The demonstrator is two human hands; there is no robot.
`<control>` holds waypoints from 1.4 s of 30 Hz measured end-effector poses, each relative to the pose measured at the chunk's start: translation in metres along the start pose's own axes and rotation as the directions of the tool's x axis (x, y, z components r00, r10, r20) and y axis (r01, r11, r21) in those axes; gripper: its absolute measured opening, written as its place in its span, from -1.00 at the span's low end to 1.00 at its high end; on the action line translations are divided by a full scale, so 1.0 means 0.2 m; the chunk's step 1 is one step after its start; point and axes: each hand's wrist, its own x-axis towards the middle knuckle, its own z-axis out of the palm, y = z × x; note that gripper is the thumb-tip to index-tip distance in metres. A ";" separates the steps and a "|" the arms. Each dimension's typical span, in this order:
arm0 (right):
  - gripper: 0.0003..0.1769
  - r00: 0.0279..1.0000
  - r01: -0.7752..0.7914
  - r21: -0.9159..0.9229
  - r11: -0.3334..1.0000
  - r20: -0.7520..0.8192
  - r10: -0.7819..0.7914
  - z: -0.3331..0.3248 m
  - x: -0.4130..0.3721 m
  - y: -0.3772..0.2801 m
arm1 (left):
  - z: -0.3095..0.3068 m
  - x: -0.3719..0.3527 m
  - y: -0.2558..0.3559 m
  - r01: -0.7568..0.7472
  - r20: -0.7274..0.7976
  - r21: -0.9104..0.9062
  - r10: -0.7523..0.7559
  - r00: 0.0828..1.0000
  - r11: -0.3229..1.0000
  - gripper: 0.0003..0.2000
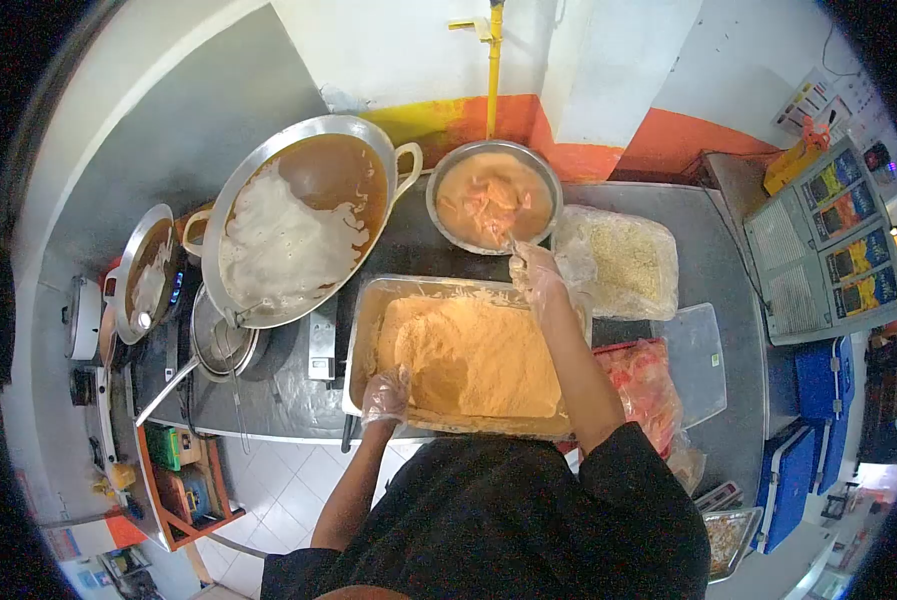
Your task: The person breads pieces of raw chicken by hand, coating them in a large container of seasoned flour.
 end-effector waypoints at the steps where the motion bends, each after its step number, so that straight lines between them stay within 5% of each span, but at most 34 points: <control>1: -0.80 0.999 -0.038 0.022 0.999 0.003 0.038 -0.01 0.02 0.01 | -0.01 0.00 0.02 -0.004 -0.022 0.010 0.004 1.000 1.000 -0.57; 4: -0.79 0.998 -0.060 -0.084 0.995 -0.001 0.060 -0.02 -0.05 0.05 | -0.05 -0.01 0.04 -0.034 -0.079 0.017 0.035 0.996 0.999 -0.57; 14: -0.77 0.963 0.265 -0.077 0.961 -0.025 -0.268 0.31 -0.45 -0.31 | 0.02 -0.01 -0.01 -0.118 -0.085 0.093 0.126 0.988 0.989 -0.57; 23: -0.75 0.998 -0.016 -0.106 0.994 -0.067 0.009 -0.02 -0.02 0.06 | 0.00 -0.03 0.00 -0.124 -0.096 0.021 0.125 0.987 0.992 -0.57; 32: -0.77 0.957 0.282 -0.095 0.955 -0.038 -0.287 0.25 -0.43 -0.29 | 0.06 -0.01 -0.05 -0.160 -0.116 0.062 0.166 0.979 0.985 -0.59; 38: -0.74 0.981 0.174 0.000 0.985 -0.083 -0.173 0.14 -0.27 -0.09 | 0.01 -0.02 -0.01 -0.109 -0.046 0.087 0.114 0.992 0.990 -0.59; 42: -0.84 0.998 0.012 -0.033 0.999 0.054 -0.010 -0.06 -0.12 0.04 | 0.00 -0.02 0.00 -0.146 -0.038 0.069 0.148 0.988 0.987 -0.58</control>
